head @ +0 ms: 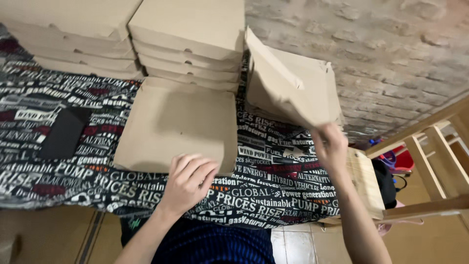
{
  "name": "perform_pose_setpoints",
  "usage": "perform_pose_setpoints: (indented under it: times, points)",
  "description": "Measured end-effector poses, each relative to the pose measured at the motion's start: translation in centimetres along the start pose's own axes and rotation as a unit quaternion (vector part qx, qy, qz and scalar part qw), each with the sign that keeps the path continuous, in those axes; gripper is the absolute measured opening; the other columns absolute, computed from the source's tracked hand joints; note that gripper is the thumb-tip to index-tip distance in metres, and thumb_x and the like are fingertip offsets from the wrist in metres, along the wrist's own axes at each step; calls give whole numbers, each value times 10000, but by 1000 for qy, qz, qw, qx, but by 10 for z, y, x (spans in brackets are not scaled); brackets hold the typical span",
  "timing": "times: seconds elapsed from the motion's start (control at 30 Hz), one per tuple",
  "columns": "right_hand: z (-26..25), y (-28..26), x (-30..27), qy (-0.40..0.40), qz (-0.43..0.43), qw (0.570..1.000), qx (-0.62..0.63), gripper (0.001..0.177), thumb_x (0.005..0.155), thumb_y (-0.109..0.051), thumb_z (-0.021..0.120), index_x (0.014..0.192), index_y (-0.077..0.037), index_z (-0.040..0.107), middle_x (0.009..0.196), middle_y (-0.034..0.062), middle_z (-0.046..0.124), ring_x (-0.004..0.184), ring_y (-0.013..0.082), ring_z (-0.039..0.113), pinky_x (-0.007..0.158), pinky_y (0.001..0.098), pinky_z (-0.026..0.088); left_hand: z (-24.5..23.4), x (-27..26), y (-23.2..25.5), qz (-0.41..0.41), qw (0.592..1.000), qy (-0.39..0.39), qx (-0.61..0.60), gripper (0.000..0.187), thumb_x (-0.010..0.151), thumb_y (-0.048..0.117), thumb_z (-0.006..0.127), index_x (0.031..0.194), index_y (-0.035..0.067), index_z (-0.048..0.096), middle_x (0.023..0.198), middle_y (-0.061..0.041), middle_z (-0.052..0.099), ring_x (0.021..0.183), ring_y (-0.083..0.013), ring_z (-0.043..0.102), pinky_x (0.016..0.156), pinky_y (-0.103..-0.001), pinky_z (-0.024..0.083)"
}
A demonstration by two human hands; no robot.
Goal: The person folds cardboard sheets to assemble pizza boxes and stacks them on a table.
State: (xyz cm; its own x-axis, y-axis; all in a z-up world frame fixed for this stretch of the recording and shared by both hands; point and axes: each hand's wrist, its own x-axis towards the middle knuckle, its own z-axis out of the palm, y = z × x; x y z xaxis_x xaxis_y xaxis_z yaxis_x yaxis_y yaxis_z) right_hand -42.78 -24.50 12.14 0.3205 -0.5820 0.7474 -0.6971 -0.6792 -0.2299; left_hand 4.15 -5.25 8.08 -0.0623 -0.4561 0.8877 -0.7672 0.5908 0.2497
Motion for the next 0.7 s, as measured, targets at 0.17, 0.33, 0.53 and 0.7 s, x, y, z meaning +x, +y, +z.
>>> perform_pose_setpoints:
  times: [0.17,0.33,0.53,0.7]
  points:
    - [-23,-92,-36,-121,26,984,126,186,1185,-122,799,1016,-112,876,905,66,771,873,359,774,897,473,634,20,42,14,35,996,52,-62,632,1199,466,798,1707,103,702,1744,-164,708,1601,-365,675,1363,-589,524]
    - [-12,-81,-57,-221,10,959,176,134,1158,-165,800,1065,-114,883,961,78,806,962,369,800,879,481,654,53,63,-2,61,994,-14,-86,488,1318,490,572,1620,144,739,1786,-110,665,1704,-448,559,1444,-645,393]
    - [0,-117,-39,-242,34,949,198,61,1084,-65,861,1043,-44,901,941,186,846,898,447,802,888,558,637,92,49,-21,97,989,-91,-62,286,1324,410,539,1302,195,726,1061,33,570,1080,-289,632,1020,-479,552]
    - [8,-151,-27,-174,25,969,172,74,1056,-18,904,1073,-90,915,967,103,858,931,380,839,883,484,665,73,67,-9,134,976,-162,-61,579,1294,457,432,1755,115,506,1126,-50,497,1011,-285,509,931,-454,516]
